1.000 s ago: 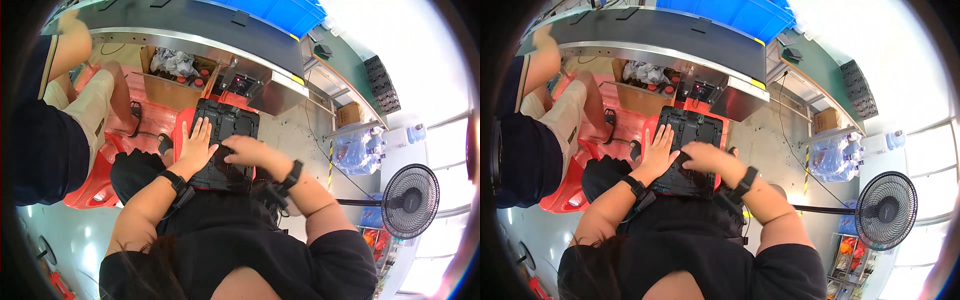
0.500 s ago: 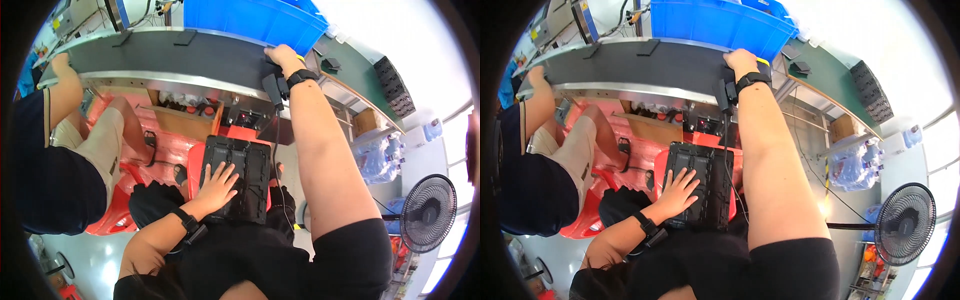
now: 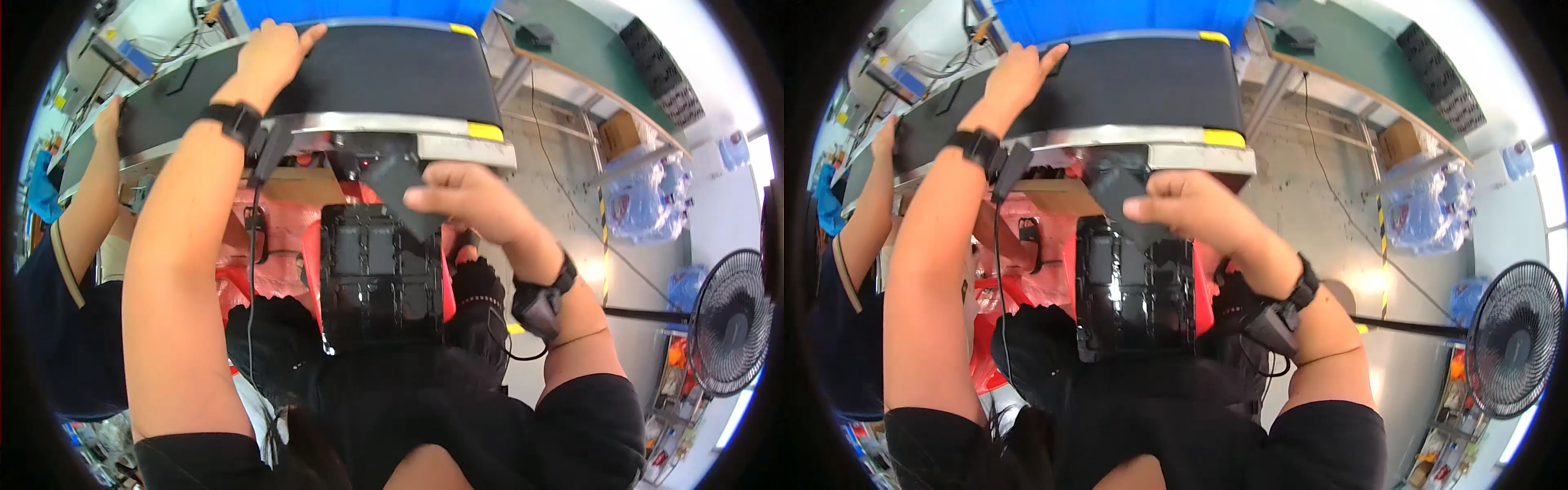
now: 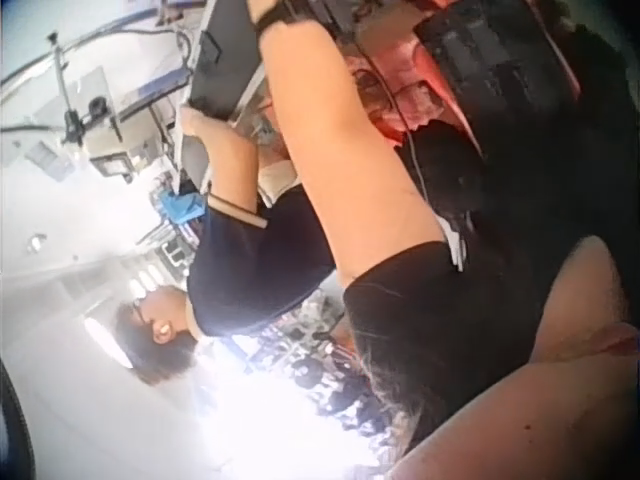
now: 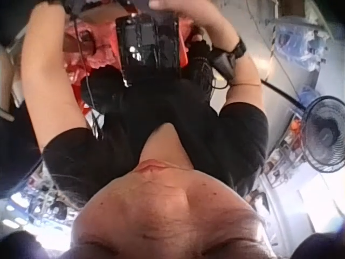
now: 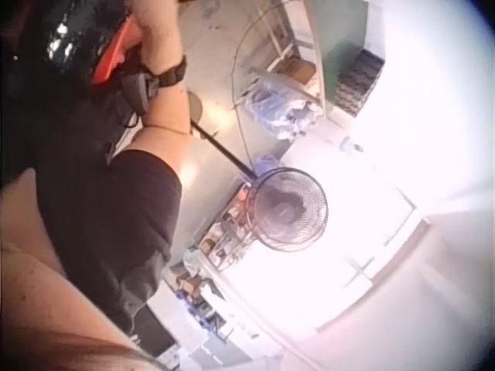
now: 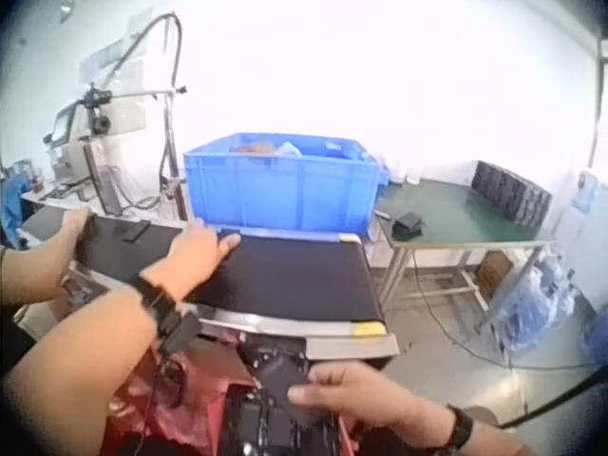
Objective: Assembling and inspecting black plastic electronic housing components at a workstation.
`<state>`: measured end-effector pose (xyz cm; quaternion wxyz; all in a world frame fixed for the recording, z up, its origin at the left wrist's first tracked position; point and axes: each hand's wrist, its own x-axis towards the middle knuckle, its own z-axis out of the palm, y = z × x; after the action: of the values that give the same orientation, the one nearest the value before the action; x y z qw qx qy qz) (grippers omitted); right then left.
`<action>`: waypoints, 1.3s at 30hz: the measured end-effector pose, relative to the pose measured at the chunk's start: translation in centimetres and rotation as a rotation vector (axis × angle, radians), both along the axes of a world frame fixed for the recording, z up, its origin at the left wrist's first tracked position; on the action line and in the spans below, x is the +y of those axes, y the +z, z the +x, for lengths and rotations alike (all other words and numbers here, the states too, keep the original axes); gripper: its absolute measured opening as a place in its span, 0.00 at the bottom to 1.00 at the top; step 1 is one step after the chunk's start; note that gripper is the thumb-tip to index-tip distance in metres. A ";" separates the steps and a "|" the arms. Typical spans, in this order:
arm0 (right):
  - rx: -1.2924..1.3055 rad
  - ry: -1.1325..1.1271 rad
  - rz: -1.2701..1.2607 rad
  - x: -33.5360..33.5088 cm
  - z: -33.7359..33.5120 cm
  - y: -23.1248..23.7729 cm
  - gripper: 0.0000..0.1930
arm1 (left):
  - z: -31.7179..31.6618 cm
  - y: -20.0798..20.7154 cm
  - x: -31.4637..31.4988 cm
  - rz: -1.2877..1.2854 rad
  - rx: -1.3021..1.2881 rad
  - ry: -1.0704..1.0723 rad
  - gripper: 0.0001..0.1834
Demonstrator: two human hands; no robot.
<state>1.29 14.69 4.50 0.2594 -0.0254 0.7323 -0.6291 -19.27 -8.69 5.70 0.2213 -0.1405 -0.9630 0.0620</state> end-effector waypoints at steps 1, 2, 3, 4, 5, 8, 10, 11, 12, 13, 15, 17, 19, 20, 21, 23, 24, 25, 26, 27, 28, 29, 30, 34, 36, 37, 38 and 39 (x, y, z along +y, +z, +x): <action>-0.032 -0.020 -0.031 0.5 0.9 -2.9 0.18 | -1.5 -0.5 0.5 -0.084 -0.080 -0.026 0.28; -0.065 -0.035 -0.064 1.0 1.8 -6.4 0.18 | -2.7 -1.1 0.8 -0.171 -0.158 -0.048 0.29; -0.080 -0.094 0.012 1.3 2.5 -9.3 0.18 | -3.6 -2.7 0.6 -0.142 -0.054 -0.047 0.29; -0.095 -0.156 0.089 1.8 3.1 -12.0 0.20 | -3.9 -3.2 1.5 -0.151 -0.067 -0.063 0.29; -0.105 -0.173 0.083 2.2 3.6 -14.8 0.20 | -4.1 -3.3 2.4 -0.147 -0.055 -0.042 0.29; 0.256 -0.079 0.577 2.3 4.5 -17.9 0.19 | -4.3 -2.3 3.9 -0.113 -0.145 -0.025 0.29; 0.212 0.173 0.813 1.7 3.5 -16.1 0.18 | -2.6 -1.0 5.1 0.022 -0.368 -0.083 0.30; 0.162 0.259 0.865 1.5 3.0 -16.0 0.20 | -1.2 -1.0 5.5 0.264 -0.457 -0.057 0.32; 0.164 0.257 0.857 1.2 2.9 -15.9 0.20 | -1.1 -1.3 4.8 0.255 -0.456 -0.055 0.32; 0.177 0.295 0.894 0.8 2.7 -15.8 0.21 | -1.2 -1.9 3.8 0.233 -0.421 -0.074 0.33; 0.173 0.328 0.936 0.8 2.6 -15.8 0.23 | 0.4 -1.9 3.8 0.172 -0.417 -0.151 0.33; 0.192 0.309 0.939 0.7 3.0 -16.4 0.23 | 2.3 -1.7 4.1 0.308 -0.437 -0.176 0.32; 0.219 0.273 0.936 0.4 3.4 -16.3 0.24 | 3.8 -2.5 3.6 0.751 -0.512 -0.142 0.28; 0.227 0.290 0.934 0.2 3.5 -16.1 0.24 | 4.7 -3.3 3.3 1.055 -0.564 -0.081 0.25; 0.198 0.237 0.906 0.5 3.7 -16.1 0.24 | 7.0 -2.9 4.0 1.042 -0.604 -0.152 0.25; 0.167 0.161 0.890 0.8 4.2 -15.9 0.23 | 13.8 -2.2 3.9 1.076 -0.690 -0.231 0.23; 0.169 0.162 0.883 0.7 4.4 -15.9 0.23 | 17.1 -2.5 3.1 1.127 -0.735 -0.236 0.22; 0.188 0.148 0.906 0.5 4.5 -15.8 0.23 | 20.5 -3.3 2.2 1.223 -0.786 -0.175 0.20; 0.198 0.126 0.935 0.6 4.6 -16.1 0.23 | 23.4 -4.9 1.4 1.318 -0.848 -0.120 0.18; 0.212 0.119 0.929 0.8 4.5 -16.8 0.23 | 25.9 -6.7 0.2 1.316 -0.906 -0.064 0.17; 0.205 0.112 0.935 1.0 4.5 -16.9 0.23 | 28.2 -9.3 -0.3 1.406 -0.960 0.054 0.17; 0.202 0.135 0.909 0.7 4.4 -16.6 0.23 | 30.5 -10.9 -1.4 1.416 -1.015 0.165 0.16; 0.196 0.157 0.896 0.7 4.2 -16.3 0.23 | 32.0 -13.9 -2.7 1.406 -1.070 0.181 0.16; 0.263 0.256 0.882 1.1 3.5 -16.1 0.22 | 35.0 -17.9 -3.6 0.923 -0.767 0.163 0.20; 0.275 0.443 0.959 1.3 2.8 -13.9 0.22 | 34.8 -17.7 -3.2 0.717 -0.733 0.115 0.20; 0.278 0.616 1.017 1.1 2.5 -11.8 0.22 | 34.6 -17.3 -3.1 0.490 -0.702 0.063 0.21; 0.158 0.613 0.951 0.2 1.9 -8.8 0.22 | 34.8 -17.7 -3.2 0.501 -0.698 0.070 0.21; 0.042 0.604 0.883 -0.8 1.1 -5.5 0.22 | 34.8 -18.2 -3.6 0.559 -0.688 0.075 0.22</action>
<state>2.43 13.87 -0.95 0.4003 -0.1360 0.8924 -0.1579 15.50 -12.26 -12.48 -0.0851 -0.0527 -0.9649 -0.2429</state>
